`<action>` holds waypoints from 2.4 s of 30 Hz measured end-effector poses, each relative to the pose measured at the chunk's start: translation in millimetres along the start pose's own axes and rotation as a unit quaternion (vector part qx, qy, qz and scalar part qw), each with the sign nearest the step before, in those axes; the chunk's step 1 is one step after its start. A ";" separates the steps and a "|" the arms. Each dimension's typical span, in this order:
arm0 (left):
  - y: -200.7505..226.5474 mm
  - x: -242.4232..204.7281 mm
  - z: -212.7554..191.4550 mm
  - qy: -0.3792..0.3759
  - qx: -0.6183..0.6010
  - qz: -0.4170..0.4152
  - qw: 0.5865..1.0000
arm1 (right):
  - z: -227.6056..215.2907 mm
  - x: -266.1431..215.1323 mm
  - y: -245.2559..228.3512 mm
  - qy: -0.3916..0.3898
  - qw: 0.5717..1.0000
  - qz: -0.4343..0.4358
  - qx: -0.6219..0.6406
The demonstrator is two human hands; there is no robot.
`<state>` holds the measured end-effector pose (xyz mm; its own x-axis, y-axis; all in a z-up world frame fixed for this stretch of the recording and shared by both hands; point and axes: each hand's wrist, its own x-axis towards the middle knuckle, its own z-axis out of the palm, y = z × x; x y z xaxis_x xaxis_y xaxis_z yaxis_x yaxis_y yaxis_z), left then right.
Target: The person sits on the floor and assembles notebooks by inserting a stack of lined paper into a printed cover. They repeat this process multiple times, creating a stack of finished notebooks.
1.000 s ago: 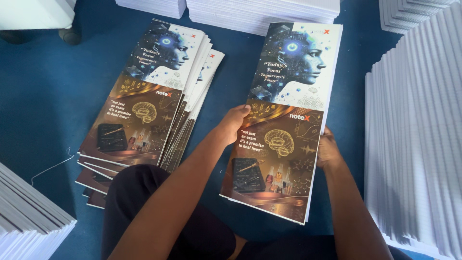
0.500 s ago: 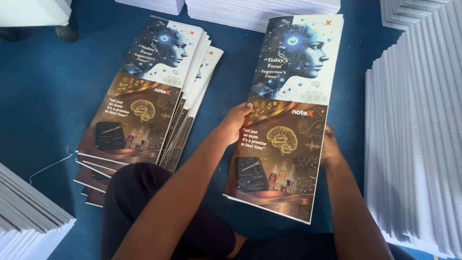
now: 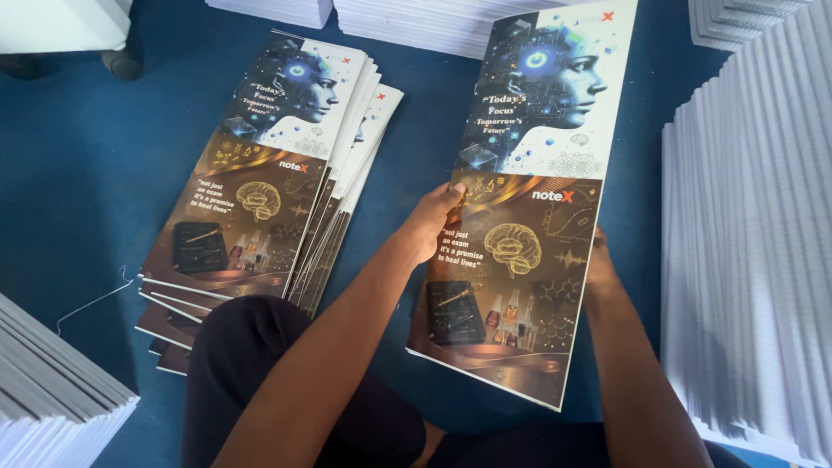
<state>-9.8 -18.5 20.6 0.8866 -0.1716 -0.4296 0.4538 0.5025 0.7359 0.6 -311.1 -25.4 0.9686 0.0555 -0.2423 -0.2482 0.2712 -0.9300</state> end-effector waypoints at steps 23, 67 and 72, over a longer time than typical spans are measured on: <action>-41.4 27.4 -46.2 0.020 -0.026 0.006 0.999 | -20.2 32.3 61.8 -0.062 0.997 0.010 -0.052; -53.4 -14.3 -36.1 -0.042 -0.023 -0.072 0.996 | 36.5 -13.3 -12.8 0.045 0.964 0.222 -0.137; -56.3 -19.5 -27.8 -0.002 0.028 -0.050 0.998 | 29.2 -9.8 -3.4 0.024 0.973 0.182 -0.142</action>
<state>-55.1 -19.8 -27.0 0.8369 -0.2228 -0.5000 0.5444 0.4340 0.7178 -7.6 -284.5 -11.7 0.8152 0.0522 -0.5769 -0.5759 -0.0341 -0.8168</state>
